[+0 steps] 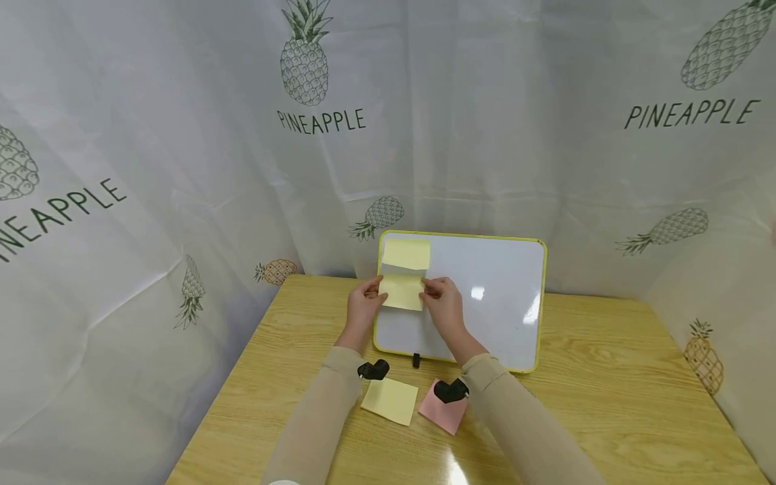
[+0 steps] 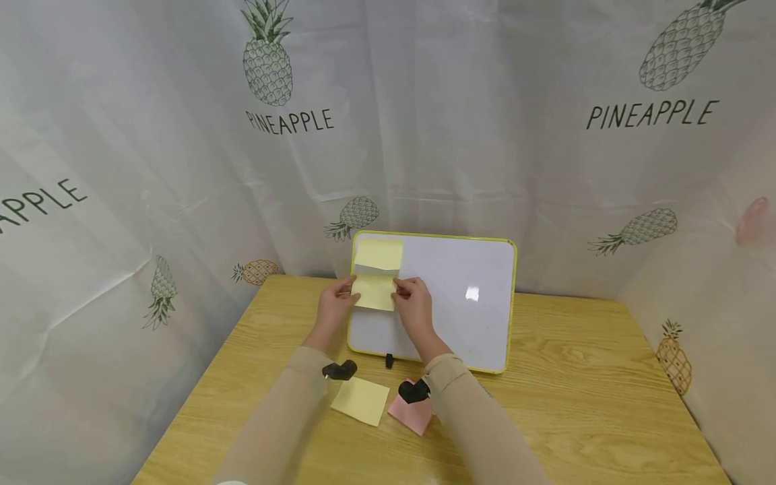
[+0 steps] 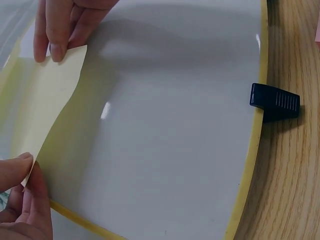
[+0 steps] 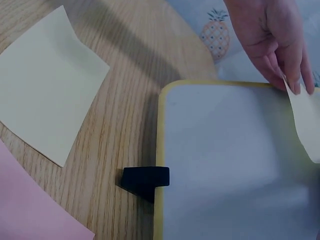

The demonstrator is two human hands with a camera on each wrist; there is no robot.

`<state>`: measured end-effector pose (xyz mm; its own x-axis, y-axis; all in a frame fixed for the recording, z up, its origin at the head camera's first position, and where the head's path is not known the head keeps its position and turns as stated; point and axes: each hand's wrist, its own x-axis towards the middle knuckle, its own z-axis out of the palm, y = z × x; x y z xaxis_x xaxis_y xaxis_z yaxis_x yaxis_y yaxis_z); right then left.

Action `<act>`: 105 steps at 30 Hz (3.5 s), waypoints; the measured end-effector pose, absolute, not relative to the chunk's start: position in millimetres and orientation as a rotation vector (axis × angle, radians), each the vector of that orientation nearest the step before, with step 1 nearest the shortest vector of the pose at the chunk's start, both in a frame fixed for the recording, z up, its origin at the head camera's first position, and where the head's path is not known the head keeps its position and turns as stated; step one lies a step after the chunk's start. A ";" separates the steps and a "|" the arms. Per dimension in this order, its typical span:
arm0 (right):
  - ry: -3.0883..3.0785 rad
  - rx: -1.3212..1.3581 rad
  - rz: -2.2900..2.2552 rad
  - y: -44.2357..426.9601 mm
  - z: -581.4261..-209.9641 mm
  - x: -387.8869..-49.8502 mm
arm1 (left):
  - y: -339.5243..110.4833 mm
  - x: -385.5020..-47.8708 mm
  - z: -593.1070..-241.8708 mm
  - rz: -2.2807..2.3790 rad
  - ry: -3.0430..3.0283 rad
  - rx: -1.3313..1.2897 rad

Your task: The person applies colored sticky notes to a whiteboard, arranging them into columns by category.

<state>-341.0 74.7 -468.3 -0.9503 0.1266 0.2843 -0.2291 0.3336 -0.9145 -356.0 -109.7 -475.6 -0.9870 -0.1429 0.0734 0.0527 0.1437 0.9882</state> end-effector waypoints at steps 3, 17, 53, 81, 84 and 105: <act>-2.301 0.090 1.643 75.1 -469.3 -342.0 | -109.0 -356.6 -473.5 -1.931 -2.268 0.068; -2.322 0.095 1.588 72.1 -470.5 -340.1 | -105.3 -354.2 -467.8 -1.695 -2.345 0.041; -2.481 0.255 1.488 118.8 -477.6 -291.5 | -84.5 -354.3 -460.1 -1.510 -2.575 -0.135; -2.567 0.311 1.437 149.9 -506.1 -246.2 | -51.3 -351.4 -453.3 -1.312 -2.771 -0.338; -2.578 0.295 1.431 150.9 -507.3 -243.4 | -48.7 -349.3 -453.8 -1.311 -2.784 -0.380; -2.585 0.340 1.428 144.5 -515.5 -238.9 | -65.5 -319.7 -474.6 -1.446 -2.821 -0.576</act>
<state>-238.9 144.5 -515.5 -0.9598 -0.1165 0.2554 -0.2782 0.5155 -0.8105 -319.7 -65.5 -474.6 -0.9329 0.3488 0.0898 0.2767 0.5342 0.7988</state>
